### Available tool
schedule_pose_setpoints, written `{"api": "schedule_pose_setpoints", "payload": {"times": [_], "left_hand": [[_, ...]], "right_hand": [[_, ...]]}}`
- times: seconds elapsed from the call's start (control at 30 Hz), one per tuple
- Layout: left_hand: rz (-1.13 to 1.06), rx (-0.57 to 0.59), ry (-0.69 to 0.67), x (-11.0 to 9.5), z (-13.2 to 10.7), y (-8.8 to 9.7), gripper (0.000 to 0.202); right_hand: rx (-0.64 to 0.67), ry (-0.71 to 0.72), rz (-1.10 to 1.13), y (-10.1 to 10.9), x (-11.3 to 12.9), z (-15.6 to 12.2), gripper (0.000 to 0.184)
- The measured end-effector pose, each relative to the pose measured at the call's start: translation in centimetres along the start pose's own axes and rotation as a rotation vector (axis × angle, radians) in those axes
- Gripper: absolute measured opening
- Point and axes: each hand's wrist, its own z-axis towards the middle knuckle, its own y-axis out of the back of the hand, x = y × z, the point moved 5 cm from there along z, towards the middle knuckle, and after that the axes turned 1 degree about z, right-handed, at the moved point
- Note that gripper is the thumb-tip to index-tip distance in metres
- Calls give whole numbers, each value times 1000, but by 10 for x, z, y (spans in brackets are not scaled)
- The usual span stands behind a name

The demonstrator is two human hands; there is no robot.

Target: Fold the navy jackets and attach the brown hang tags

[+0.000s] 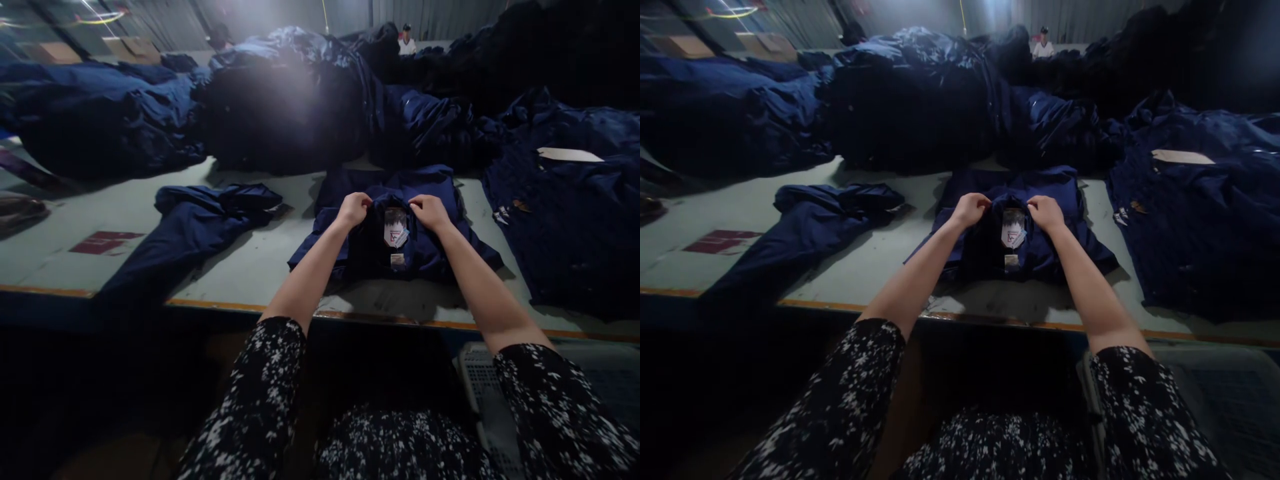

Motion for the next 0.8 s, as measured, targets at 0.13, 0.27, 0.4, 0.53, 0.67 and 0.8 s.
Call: {"api": "schedule_pose_setpoints", "payload": {"times": [0.13,0.27,0.4,0.53,0.67,0.8], "left_hand": [[54,44,113,5,20,-18,35],[82,154,186,11,20,-24,28],[-83,-31,141,8,20,-7,16],[-289,-207,-17,-12,15,14,9],[-343,-257,-126,-36,3,24,14],[-282,-289,-180,-50,-10,33,15]], "right_hand": [[24,17,30,-21,6,26,50],[13,134,50,-20,8,20,48],[-17,195,25,-12,10,-3,42],[-41,220,6,-11,16,-24,41],[-262,139,86,4,21,-35,32],[-310,34,50,11,19,-34,33]]}}
